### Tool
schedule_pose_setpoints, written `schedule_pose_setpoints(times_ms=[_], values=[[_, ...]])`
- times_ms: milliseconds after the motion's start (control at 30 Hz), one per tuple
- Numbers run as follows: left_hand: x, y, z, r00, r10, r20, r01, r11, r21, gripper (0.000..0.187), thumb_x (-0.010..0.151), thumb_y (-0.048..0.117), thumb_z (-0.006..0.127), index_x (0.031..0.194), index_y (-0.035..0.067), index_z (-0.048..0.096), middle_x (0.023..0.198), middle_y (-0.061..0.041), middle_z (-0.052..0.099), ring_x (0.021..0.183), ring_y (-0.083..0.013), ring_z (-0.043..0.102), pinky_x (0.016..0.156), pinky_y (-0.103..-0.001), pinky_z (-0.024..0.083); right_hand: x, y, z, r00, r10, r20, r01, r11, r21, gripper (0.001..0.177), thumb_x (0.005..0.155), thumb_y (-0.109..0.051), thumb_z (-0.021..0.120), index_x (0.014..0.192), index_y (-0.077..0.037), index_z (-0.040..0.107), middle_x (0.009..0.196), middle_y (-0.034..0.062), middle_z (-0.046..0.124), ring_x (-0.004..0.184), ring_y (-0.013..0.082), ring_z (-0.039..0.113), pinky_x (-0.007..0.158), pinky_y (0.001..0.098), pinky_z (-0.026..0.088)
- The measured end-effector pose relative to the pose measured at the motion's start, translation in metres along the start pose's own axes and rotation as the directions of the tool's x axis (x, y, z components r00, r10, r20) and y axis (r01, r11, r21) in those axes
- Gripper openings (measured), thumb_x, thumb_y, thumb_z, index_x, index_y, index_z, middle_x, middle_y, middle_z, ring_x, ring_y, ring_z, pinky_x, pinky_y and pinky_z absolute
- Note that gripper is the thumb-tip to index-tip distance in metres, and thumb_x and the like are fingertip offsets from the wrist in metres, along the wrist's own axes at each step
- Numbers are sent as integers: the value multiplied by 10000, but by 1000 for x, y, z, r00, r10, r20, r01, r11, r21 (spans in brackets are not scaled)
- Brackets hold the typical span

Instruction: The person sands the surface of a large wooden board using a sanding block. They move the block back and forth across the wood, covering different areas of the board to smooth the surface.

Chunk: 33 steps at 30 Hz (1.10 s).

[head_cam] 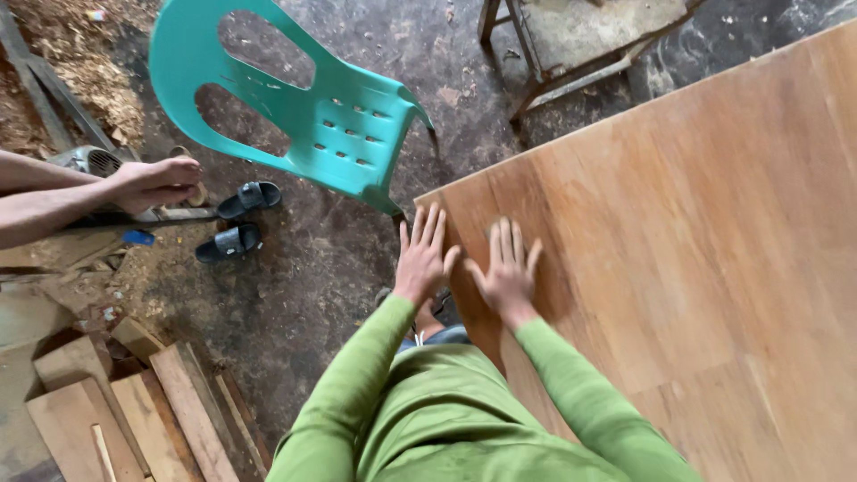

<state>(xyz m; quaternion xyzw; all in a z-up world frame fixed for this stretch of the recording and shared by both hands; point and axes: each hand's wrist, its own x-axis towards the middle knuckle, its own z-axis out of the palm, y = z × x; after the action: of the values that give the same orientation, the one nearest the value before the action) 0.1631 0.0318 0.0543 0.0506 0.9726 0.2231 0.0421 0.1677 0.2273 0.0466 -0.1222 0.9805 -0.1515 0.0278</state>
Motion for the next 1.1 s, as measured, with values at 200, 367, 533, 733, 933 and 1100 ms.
schedule_pose_setpoints(times_ms=[200,367,533,733,933,1100], values=[[55,-4,15,990,-136,-31,137,990,20,723,1040,434,517,1627,61,321,1738,-119,221,1612,-359,147,1270,-628,107,62,1,4,999,5,-44,-5,1000,10,854,991,-598,552,1589,-11,389,1686,160,319,1572,323,254,1207,721,69],[52,1,16,990,-130,-64,131,991,23,800,959,429,568,1606,34,311,1712,-136,169,1583,-374,87,1230,-648,111,-22,7,-18,1000,-14,-21,14,999,39,913,951,-610,547,1581,22,359,1684,185,292,1574,335,223,1188,747,62],[63,17,30,944,-296,-148,283,954,-102,783,867,304,572,1585,62,374,1679,-98,298,1595,-347,152,1259,-604,167,-4,2,-19,997,10,79,-9,1000,-3,849,956,-578,552,1569,-14,392,1682,154,300,1573,329,221,1180,753,62],[60,11,42,938,-252,-237,231,966,-112,649,978,277,542,1573,53,412,1661,-121,360,1575,-362,222,1261,-569,222,75,-2,-2,999,19,34,-19,1000,3,814,1024,-566,550,1591,-17,353,1705,147,259,1588,342,167,1188,757,54],[61,11,38,933,-234,-273,212,971,-106,625,956,254,548,1537,42,459,1626,-137,397,1556,-359,261,1271,-543,208,-7,2,-25,993,20,113,-23,999,25,898,965,-600,529,1604,-9,307,1702,145,231,1574,340,172,1171,759,39],[62,8,39,936,-220,-275,199,975,-100,619,952,250,559,1522,30,465,1599,-151,414,1533,-372,286,1268,-530,217,30,3,-13,988,31,148,-30,999,-13,858,970,-572,540,1606,-37,328,1697,133,251,1570,333,175,1148,770,30]])
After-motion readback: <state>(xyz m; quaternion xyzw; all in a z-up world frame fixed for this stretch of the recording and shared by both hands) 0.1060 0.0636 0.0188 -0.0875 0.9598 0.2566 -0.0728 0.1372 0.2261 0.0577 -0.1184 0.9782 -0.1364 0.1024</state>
